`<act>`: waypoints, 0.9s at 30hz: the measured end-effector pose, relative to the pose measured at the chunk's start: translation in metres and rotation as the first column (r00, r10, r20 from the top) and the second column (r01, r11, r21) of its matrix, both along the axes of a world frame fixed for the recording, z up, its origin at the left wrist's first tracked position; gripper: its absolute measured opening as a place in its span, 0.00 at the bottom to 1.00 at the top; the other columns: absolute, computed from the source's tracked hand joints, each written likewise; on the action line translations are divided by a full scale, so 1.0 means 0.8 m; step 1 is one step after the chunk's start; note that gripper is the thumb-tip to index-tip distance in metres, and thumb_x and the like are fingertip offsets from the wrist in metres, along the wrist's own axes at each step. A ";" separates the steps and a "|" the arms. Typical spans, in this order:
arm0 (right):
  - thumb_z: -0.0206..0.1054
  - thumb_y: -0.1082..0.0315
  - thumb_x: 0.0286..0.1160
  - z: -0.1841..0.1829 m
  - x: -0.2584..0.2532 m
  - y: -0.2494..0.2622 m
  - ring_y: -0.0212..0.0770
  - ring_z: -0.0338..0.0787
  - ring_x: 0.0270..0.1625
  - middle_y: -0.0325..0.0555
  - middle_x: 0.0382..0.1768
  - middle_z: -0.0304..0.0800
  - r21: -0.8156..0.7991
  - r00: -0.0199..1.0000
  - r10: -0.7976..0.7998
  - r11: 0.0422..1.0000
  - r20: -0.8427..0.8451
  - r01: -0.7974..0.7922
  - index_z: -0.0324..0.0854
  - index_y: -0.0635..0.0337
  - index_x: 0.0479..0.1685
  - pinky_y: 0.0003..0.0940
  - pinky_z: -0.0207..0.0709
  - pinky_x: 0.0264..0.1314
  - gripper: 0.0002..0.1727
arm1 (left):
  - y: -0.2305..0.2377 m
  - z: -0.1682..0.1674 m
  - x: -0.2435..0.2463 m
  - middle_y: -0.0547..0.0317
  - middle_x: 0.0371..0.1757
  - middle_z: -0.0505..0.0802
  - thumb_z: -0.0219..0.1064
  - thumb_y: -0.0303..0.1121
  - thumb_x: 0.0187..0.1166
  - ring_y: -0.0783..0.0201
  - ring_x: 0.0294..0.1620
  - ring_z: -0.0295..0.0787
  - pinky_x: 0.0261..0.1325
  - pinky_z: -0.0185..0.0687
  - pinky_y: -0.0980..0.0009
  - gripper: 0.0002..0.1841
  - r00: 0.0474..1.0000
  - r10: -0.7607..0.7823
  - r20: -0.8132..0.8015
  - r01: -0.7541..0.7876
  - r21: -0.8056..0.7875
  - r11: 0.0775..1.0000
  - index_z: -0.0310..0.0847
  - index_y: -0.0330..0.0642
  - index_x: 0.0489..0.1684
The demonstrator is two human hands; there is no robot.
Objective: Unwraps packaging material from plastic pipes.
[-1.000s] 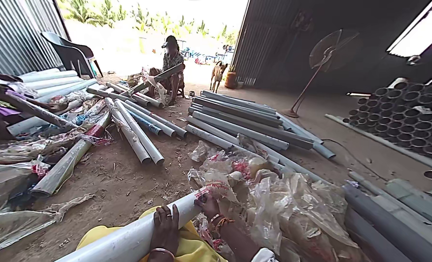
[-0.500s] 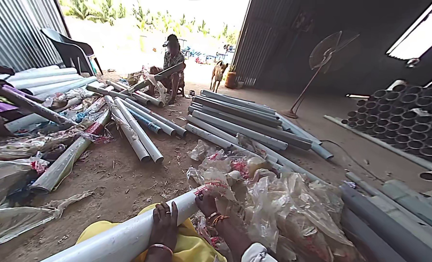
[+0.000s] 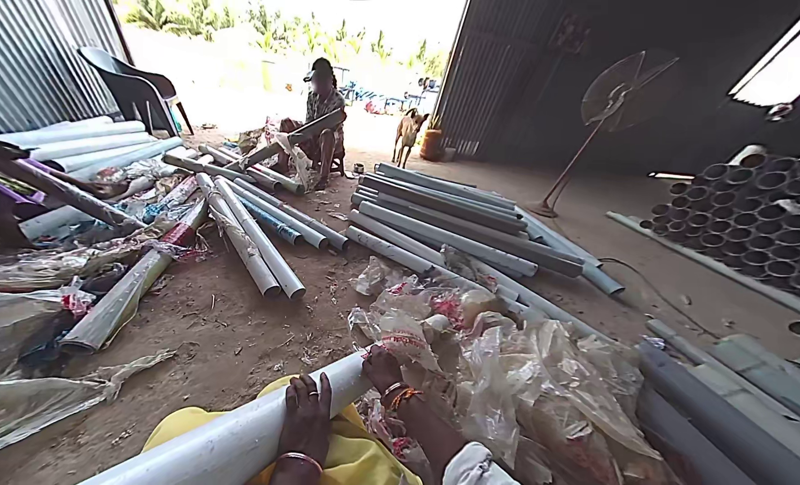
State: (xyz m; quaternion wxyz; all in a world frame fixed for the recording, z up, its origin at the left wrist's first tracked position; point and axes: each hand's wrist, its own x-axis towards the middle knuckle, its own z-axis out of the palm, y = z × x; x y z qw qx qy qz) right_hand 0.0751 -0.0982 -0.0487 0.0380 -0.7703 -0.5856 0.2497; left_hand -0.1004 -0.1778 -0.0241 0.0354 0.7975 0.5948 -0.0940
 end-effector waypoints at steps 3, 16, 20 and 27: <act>0.57 0.62 0.90 -0.009 0.006 0.011 0.59 0.82 0.76 0.66 0.72 0.82 0.004 0.999 -0.021 1.000 0.030 0.021 0.74 0.72 0.75 0.52 0.72 0.79 0.24 | -0.001 -0.001 0.000 0.22 0.84 0.68 0.67 0.40 0.80 0.30 0.87 0.60 0.87 0.48 0.41 0.40 1.000 -0.006 0.004 0.006 0.022 1.000 0.54 0.35 0.92; 0.64 0.64 0.88 -0.033 0.070 0.006 0.31 0.79 0.20 0.48 0.36 0.86 -0.077 0.534 -0.361 0.874 -0.765 0.480 0.78 0.69 0.62 0.24 0.73 0.21 0.16 | -0.003 0.003 -0.005 0.18 0.82 0.68 0.65 0.34 0.81 0.26 0.85 0.62 0.85 0.51 0.39 0.37 0.997 -0.032 0.063 0.029 0.044 0.999 0.55 0.31 0.90; 0.71 0.60 0.82 -0.056 0.059 -0.002 0.32 0.77 0.21 0.48 0.34 0.84 0.061 0.764 -0.255 0.932 -0.592 0.358 0.83 0.66 0.61 0.27 0.74 0.26 0.19 | -0.004 -0.003 -0.003 0.17 0.80 0.71 0.69 0.36 0.79 0.26 0.83 0.66 0.84 0.53 0.38 0.38 0.996 -0.042 0.085 0.034 0.098 0.995 0.58 0.31 0.89; 0.60 0.61 0.90 -0.023 0.023 0.008 0.60 0.88 0.65 0.66 0.59 0.89 0.096 0.977 -0.058 0.992 -0.203 0.079 0.82 0.71 0.63 0.55 0.74 0.74 0.20 | -0.006 -0.011 -0.006 0.16 0.77 0.74 0.73 0.39 0.75 0.24 0.79 0.70 0.81 0.59 0.36 0.39 0.993 -0.055 0.104 0.036 0.178 0.983 0.64 0.30 0.86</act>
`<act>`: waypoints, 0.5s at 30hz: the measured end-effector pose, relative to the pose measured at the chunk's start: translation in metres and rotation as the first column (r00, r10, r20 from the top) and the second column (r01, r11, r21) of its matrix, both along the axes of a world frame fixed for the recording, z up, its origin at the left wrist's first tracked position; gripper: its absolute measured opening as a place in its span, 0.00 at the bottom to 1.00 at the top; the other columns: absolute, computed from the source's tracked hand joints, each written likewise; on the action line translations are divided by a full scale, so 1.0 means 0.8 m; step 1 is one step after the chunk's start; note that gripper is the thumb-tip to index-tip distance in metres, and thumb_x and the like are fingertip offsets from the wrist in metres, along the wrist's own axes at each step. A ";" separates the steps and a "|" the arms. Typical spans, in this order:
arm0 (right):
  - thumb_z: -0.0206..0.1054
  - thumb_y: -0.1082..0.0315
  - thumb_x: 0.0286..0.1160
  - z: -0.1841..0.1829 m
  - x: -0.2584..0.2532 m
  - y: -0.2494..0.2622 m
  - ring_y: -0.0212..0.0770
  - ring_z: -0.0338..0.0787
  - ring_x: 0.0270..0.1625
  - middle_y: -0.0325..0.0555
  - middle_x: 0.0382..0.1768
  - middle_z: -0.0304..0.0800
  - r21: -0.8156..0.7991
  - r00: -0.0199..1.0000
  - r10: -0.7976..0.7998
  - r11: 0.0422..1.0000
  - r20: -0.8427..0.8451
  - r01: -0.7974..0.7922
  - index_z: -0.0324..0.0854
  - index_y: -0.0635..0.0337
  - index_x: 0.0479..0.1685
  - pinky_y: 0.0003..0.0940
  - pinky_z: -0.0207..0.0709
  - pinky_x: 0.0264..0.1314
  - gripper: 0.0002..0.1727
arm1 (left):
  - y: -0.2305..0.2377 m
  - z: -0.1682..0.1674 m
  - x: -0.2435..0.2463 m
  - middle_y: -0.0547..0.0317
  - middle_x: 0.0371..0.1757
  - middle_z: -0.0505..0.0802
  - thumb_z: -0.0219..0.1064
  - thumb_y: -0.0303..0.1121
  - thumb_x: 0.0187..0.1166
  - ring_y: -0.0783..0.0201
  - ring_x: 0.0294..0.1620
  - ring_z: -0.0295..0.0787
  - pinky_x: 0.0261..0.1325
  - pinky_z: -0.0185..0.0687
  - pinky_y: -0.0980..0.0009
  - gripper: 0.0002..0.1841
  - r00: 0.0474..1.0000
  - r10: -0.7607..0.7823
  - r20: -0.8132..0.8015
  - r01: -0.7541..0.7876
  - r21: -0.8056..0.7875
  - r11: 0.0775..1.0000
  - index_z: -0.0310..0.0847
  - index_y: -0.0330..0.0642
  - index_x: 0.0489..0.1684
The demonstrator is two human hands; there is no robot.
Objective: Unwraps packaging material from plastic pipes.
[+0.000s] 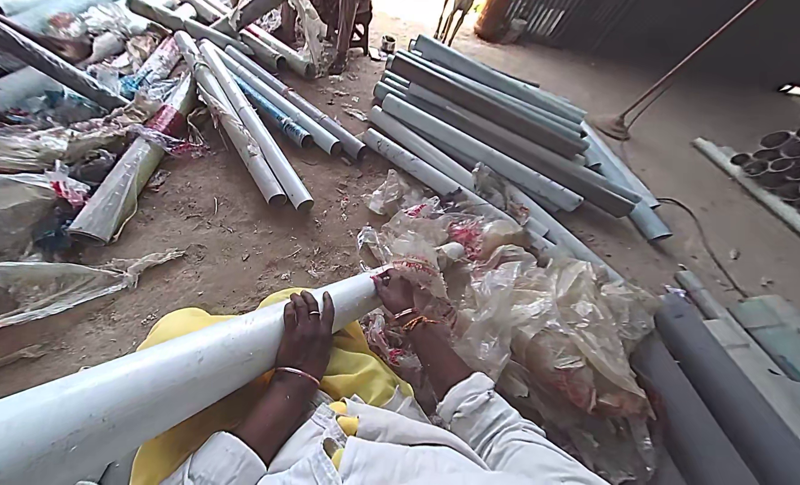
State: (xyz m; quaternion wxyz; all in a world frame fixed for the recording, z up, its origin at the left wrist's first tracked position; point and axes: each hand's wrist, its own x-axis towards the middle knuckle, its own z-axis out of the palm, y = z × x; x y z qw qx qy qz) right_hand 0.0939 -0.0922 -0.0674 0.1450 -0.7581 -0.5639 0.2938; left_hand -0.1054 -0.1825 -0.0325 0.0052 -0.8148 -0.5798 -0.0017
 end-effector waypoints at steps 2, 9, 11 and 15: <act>0.60 0.63 0.89 -0.002 -0.004 0.001 0.61 0.86 0.67 0.68 0.64 0.85 0.014 0.998 0.026 1.000 0.049 -0.026 0.82 0.73 0.62 0.55 0.74 0.75 0.19 | 0.000 -0.001 0.002 0.16 0.77 0.74 0.72 0.40 0.76 0.24 0.79 0.70 0.81 0.59 0.37 0.39 1.000 -0.003 -0.010 0.003 0.003 1.000 0.64 0.30 0.86; 0.62 0.60 0.88 -0.011 -0.005 0.027 0.65 0.88 0.66 0.65 0.68 0.85 0.033 0.985 0.016 0.999 0.172 -0.021 0.82 0.69 0.66 0.62 0.77 0.68 0.21 | 0.001 0.001 0.000 0.16 0.78 0.73 0.71 0.37 0.77 0.24 0.80 0.69 0.82 0.57 0.37 0.38 1.000 -0.004 -0.016 0.003 -0.019 1.000 0.62 0.30 0.87; 0.65 0.62 0.85 -0.003 0.006 0.036 0.64 0.89 0.61 0.67 0.56 0.90 0.000 0.999 -0.042 0.999 -0.020 0.042 0.85 0.69 0.59 0.63 0.76 0.67 0.18 | 0.000 -0.001 0.000 0.17 0.77 0.74 0.71 0.36 0.76 0.24 0.80 0.70 0.82 0.58 0.37 0.38 1.000 -0.004 -0.013 0.004 -0.001 1.000 0.63 0.31 0.87; 0.64 0.58 0.89 -0.010 0.033 0.033 0.32 0.77 0.22 0.47 0.28 0.82 -0.046 0.892 -0.189 0.981 -0.412 0.187 0.82 0.70 0.52 0.27 0.74 0.28 0.19 | -0.002 -0.004 0.000 0.17 0.76 0.75 0.71 0.33 0.75 0.25 0.78 0.73 0.80 0.62 0.38 0.36 1.000 -0.013 -0.001 0.013 0.042 0.999 0.65 0.30 0.85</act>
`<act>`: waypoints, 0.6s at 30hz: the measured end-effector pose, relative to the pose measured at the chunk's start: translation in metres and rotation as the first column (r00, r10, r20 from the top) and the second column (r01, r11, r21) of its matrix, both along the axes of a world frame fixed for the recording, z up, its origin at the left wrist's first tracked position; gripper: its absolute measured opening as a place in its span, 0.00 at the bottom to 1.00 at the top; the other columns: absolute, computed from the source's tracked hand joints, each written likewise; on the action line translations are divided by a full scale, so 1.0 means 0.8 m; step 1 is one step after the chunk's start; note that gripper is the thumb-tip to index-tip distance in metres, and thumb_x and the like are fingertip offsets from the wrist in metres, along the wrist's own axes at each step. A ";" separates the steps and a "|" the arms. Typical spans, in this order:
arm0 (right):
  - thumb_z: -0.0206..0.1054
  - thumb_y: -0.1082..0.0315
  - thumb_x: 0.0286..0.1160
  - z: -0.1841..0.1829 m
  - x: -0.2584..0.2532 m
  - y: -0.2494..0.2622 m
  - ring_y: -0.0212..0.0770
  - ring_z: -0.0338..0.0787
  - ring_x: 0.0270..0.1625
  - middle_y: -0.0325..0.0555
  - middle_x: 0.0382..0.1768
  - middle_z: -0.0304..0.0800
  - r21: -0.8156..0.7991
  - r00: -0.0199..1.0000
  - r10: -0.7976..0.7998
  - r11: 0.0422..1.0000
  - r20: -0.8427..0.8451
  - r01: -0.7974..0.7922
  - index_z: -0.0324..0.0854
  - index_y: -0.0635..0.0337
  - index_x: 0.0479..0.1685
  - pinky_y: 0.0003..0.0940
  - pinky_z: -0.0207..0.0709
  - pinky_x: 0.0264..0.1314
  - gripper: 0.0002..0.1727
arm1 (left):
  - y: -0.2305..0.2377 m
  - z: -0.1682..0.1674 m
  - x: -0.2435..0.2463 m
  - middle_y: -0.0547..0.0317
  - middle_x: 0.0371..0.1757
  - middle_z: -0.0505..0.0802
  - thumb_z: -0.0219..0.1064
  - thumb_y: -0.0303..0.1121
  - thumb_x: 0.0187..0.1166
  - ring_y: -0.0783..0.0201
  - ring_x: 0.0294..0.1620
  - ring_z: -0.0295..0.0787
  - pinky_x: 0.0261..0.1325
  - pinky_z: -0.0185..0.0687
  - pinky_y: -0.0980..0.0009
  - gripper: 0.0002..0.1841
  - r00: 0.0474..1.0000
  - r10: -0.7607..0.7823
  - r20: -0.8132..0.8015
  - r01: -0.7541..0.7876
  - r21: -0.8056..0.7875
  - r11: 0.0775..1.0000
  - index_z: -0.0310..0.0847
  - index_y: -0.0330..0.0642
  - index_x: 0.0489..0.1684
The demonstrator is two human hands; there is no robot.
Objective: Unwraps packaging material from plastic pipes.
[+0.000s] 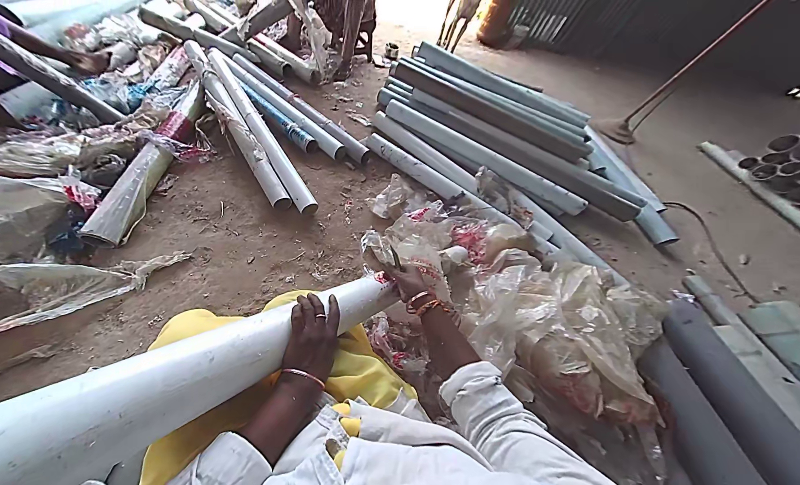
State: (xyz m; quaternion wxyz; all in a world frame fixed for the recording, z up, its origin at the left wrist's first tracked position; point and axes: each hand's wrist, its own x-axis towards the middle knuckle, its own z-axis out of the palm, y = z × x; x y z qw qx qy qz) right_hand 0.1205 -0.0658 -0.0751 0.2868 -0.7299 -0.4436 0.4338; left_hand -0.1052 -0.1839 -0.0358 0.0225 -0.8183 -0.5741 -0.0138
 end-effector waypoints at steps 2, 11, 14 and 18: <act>0.63 0.52 0.88 -0.007 0.005 -0.008 0.32 0.76 0.23 0.47 0.32 0.80 -0.004 1.000 0.002 1.000 0.016 -0.002 0.82 0.70 0.53 0.26 0.73 0.29 0.23 | -0.001 -0.003 0.001 0.16 0.75 0.76 0.71 0.33 0.75 0.24 0.78 0.73 0.80 0.62 0.38 0.36 1.000 -0.006 0.010 0.005 0.016 1.000 0.66 0.29 0.84; 0.72 0.61 0.81 -0.014 -0.031 -0.015 0.55 0.89 0.54 0.63 0.52 0.90 0.056 0.983 0.009 0.998 0.183 -0.020 0.85 0.70 0.56 0.52 0.77 0.63 0.18 | -0.001 0.004 0.001 0.16 0.79 0.72 0.71 0.39 0.77 0.24 0.82 0.67 0.82 0.56 0.37 0.39 1.000 0.007 -0.030 -0.009 -0.058 0.998 0.61 0.30 0.87; 0.64 0.56 0.87 -0.003 -0.041 -0.015 0.60 0.87 0.69 0.63 0.65 0.88 -0.014 0.856 0.110 0.993 0.505 -0.120 0.83 0.66 0.65 0.58 0.75 0.72 0.22 | 0.001 0.007 0.002 0.17 0.79 0.71 0.69 0.38 0.79 0.25 0.82 0.66 0.83 0.55 0.38 0.38 0.999 0.010 -0.042 -0.013 -0.078 0.997 0.60 0.30 0.88; 0.63 0.57 0.88 -0.007 -0.039 0.003 0.63 0.86 0.71 0.64 0.68 0.85 -0.059 0.768 0.160 0.986 0.619 -0.158 0.82 0.64 0.68 0.61 0.77 0.69 0.22 | -0.002 0.007 0.002 0.16 0.78 0.72 0.66 0.28 0.79 0.25 0.81 0.68 0.82 0.58 0.38 0.33 1.000 0.004 -0.030 -0.006 -0.072 0.997 0.63 0.29 0.86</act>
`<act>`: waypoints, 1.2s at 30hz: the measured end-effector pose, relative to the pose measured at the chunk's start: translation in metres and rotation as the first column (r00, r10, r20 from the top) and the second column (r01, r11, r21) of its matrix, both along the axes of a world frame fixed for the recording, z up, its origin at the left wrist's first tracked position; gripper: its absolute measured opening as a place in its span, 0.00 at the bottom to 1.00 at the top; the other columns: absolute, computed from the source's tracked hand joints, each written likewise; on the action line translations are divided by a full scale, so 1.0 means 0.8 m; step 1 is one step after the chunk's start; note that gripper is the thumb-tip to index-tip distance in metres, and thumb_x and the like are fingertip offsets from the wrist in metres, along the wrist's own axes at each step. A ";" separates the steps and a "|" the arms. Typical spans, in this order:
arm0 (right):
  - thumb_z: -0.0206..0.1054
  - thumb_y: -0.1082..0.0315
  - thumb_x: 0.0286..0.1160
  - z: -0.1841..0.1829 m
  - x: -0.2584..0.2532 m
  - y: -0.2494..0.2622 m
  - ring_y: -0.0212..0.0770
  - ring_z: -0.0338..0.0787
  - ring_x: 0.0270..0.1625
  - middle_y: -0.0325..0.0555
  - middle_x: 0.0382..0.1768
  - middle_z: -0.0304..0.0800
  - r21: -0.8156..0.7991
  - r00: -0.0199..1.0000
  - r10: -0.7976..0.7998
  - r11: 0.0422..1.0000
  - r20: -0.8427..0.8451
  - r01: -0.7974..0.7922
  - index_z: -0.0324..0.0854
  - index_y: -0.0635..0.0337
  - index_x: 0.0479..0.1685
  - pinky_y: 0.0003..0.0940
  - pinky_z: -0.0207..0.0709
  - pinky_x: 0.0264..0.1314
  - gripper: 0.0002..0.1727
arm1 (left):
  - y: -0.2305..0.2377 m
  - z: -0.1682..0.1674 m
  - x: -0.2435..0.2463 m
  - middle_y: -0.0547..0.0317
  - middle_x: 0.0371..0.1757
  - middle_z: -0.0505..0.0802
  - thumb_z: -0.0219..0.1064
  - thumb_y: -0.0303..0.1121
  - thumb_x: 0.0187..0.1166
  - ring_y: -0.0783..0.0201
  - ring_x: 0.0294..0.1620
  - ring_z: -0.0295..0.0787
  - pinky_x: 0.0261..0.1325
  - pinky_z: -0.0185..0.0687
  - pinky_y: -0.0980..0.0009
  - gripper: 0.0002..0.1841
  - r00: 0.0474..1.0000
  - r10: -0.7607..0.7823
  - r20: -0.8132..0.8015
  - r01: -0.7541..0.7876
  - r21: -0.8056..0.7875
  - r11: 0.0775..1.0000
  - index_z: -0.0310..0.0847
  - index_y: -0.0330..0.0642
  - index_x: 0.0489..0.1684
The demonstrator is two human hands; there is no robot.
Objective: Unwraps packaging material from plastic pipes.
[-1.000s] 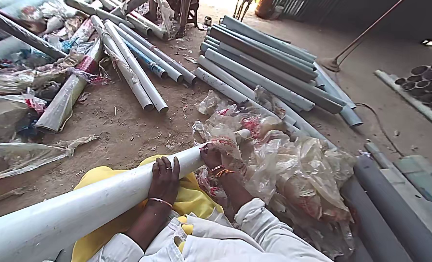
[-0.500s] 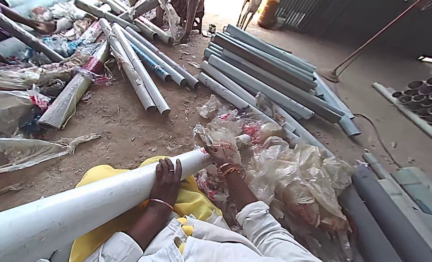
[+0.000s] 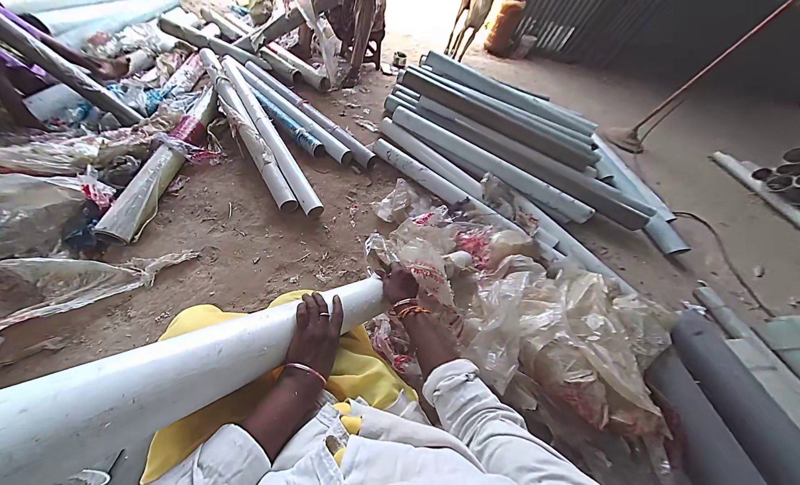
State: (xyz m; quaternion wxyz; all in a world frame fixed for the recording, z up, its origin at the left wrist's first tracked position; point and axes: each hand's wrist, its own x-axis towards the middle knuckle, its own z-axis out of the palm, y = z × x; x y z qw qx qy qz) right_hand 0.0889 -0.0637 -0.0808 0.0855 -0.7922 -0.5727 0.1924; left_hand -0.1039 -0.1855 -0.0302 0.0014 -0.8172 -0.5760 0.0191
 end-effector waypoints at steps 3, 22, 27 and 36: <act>0.63 0.57 0.87 0.007 0.009 0.025 0.61 0.86 0.71 0.62 0.65 0.88 -0.094 1.000 -0.015 0.996 -0.019 0.014 0.83 0.62 0.67 0.61 0.74 0.72 0.21 | -0.003 -0.004 -0.001 0.17 0.77 0.74 0.66 0.27 0.78 0.25 0.80 0.70 0.80 0.62 0.40 0.32 1.000 -0.018 0.010 0.018 0.045 0.999 0.66 0.30 0.84; 0.65 0.69 0.85 -0.037 0.349 -0.032 0.53 0.90 0.46 0.62 0.56 0.91 0.134 0.831 -0.472 0.841 -0.294 0.524 0.83 0.62 0.70 0.50 0.79 0.55 0.18 | 0.014 -0.004 0.011 0.19 0.66 0.83 0.80 0.49 0.66 0.21 0.70 0.79 0.70 0.64 0.25 0.40 0.998 -0.010 0.065 0.002 0.120 0.993 0.78 0.31 0.75; 0.60 0.52 0.90 -0.019 0.270 -0.074 0.42 0.81 0.33 0.54 0.35 0.87 0.111 0.816 -0.500 0.830 -0.290 0.547 0.88 0.70 0.44 0.44 0.75 0.45 0.26 | 0.055 0.037 0.040 0.26 0.83 0.70 0.68 0.56 0.79 0.28 0.87 0.58 0.83 0.35 0.23 0.45 0.993 0.066 -0.100 -0.101 -0.392 0.915 0.56 0.36 0.91; 0.65 0.47 0.84 -0.038 0.114 0.003 0.58 0.80 0.78 0.60 0.79 0.77 -0.099 0.971 -0.110 0.991 -0.211 0.090 0.70 0.57 0.85 0.55 0.70 0.81 0.35 | 0.090 0.012 0.088 0.28 0.86 0.65 0.78 0.59 0.66 0.27 0.86 0.58 0.81 0.43 0.23 0.60 0.970 0.034 -0.240 -0.154 -0.506 0.848 0.42 0.36 0.94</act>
